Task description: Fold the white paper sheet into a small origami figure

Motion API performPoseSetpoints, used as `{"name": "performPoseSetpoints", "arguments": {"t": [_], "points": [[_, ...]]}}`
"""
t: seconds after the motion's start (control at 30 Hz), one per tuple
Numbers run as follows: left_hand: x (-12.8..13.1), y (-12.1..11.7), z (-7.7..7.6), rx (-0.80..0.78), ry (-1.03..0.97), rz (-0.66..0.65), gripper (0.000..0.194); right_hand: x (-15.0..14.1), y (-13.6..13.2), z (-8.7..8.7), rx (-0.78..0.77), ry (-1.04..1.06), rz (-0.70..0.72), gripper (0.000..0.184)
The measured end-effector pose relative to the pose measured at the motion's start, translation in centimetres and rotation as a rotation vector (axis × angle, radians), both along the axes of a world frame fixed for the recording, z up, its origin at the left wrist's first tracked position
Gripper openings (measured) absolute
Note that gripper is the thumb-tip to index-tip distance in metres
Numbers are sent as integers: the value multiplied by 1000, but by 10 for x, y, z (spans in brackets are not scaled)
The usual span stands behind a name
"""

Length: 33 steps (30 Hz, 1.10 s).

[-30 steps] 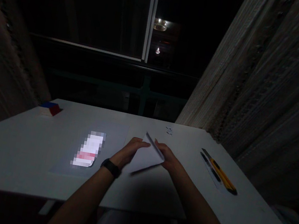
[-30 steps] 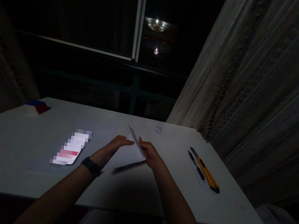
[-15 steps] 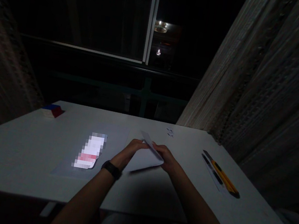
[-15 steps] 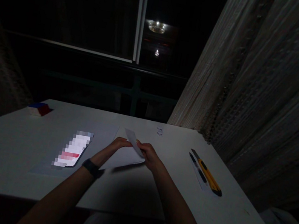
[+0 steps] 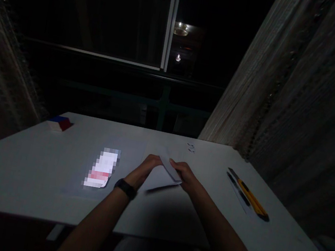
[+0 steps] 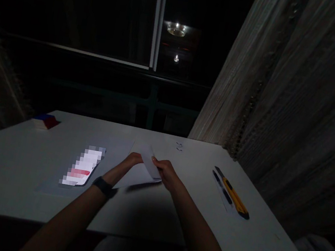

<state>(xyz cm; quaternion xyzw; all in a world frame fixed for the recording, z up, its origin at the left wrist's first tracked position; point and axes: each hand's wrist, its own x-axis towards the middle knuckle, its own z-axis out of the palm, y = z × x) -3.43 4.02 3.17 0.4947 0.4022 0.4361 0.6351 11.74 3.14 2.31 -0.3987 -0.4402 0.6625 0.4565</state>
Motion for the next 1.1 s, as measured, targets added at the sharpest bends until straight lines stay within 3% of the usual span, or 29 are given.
{"name": "performPoseSetpoints", "arguments": {"t": [0.17, 0.3, 0.37, 0.53, 0.77, 0.97, 1.1], "points": [[-2, 0, -2, 13, -100, -35, 22, 1, 0, 0, 20, -15, -11, 38], [-6, 6, -3, -244, -191, -25, 47, 6, 3, -4, 29, -32, -14, 38], [-7, 7, -3, -269, -180, 12, 54, 7, 4, -7, 30, -56, -22, 39], [-1, 3, -5, -50, -41, 175, 31, 7, 7, -13, 27, -99, -14, 39], [-4, 9, -4, 22, 171, 380, 25, 10, 9, -15, 39, -108, 51, 39], [-8, 13, -1, 24, 301, 414, 25, 8, 8, -16, -13, -94, 57, 35], [-7, 9, 1, -49, 251, 338, 23, 7, 7, -13, -23, -54, 9, 31]]}}
